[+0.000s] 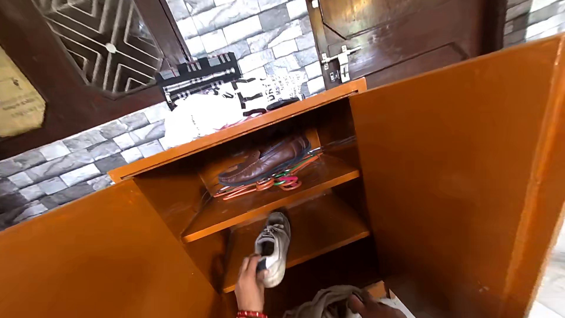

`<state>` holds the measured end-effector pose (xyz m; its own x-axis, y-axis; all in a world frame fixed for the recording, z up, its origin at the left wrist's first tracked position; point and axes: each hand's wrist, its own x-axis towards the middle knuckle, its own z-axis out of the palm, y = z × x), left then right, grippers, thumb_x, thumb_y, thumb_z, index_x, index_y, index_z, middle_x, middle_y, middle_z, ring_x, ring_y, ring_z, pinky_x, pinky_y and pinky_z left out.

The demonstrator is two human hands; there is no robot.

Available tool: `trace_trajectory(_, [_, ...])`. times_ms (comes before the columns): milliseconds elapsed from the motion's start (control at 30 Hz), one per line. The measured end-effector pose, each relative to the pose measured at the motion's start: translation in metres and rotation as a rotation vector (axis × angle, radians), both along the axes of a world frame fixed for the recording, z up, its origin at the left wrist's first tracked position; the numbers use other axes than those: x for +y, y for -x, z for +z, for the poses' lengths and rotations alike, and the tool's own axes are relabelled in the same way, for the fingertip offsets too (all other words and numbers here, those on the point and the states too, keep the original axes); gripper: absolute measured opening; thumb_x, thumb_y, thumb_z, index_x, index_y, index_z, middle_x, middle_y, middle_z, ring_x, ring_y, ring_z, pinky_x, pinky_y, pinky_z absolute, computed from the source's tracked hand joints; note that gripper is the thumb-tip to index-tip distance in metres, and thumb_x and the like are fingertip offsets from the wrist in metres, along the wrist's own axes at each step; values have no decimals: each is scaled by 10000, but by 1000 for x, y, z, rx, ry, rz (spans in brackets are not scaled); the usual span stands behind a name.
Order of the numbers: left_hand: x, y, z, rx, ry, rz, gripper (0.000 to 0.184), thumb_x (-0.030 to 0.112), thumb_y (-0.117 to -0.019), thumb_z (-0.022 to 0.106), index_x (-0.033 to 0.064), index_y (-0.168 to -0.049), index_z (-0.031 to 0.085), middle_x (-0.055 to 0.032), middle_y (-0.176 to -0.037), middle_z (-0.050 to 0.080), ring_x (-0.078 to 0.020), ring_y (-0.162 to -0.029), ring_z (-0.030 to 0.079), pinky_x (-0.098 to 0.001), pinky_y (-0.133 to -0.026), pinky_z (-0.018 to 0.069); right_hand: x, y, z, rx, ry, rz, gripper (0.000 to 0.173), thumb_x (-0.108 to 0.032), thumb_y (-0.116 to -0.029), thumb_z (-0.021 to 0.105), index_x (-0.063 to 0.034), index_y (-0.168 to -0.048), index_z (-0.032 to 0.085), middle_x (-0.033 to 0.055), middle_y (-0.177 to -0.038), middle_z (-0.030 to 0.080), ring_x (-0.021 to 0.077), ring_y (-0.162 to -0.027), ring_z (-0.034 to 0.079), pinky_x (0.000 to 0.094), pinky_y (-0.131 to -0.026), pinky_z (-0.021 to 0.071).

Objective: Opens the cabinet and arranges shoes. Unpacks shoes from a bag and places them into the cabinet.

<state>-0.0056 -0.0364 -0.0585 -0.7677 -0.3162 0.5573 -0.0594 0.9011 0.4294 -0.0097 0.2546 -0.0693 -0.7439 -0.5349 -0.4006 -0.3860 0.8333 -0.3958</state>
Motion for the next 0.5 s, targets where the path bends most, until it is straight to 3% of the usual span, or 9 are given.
trace_trajectory(133, [10,17,1,73,61,128,429,-64,-940,622,81,-1341,671,-211,-1447,585,-426,-1278,611,-567,-994,533,1,8,-4,7,-10,16,691,-31,-912,721,-95,-1523,405,300,-1538,419,555,-1225,575,693,-942,493])
trace_trajectory(233, [31,8,-5,153,221,2,363,-65,-910,628,60,-1234,732,-230,-1363,636,-463,-1182,652,-586,-913,563,2,12,-5,21,-19,-5,752,-80,-909,747,-132,-1552,360,278,-1531,445,542,-1209,591,694,-933,496])
trace_trajectory(300, [57,-10,-4,-68,195,-188,230,61,-972,622,71,-1155,761,-164,-1264,700,-367,-1113,702,-531,-897,587,1,15,-5,-5,1,-53,761,-126,-917,759,-146,-1554,342,282,-1498,475,536,-1208,593,691,-948,492])
trace_trajectory(400, [98,-24,-3,-519,-39,-500,310,209,-1015,621,76,-1283,701,-112,-1355,656,-242,-1213,655,-424,-1053,526,-2,17,-2,-56,32,-149,840,-187,-930,753,-139,-1601,251,296,-1421,543,514,-1218,601,673,-977,488])
trace_trajectory(500, [133,-26,-8,-748,-103,-522,528,340,-1001,654,61,-1442,572,-143,-1452,588,-264,-1339,570,-442,-1153,429,-4,21,-2,-100,66,-191,828,-161,-931,734,-96,-1586,232,308,-1328,599,490,-1225,605,639,-1013,479])
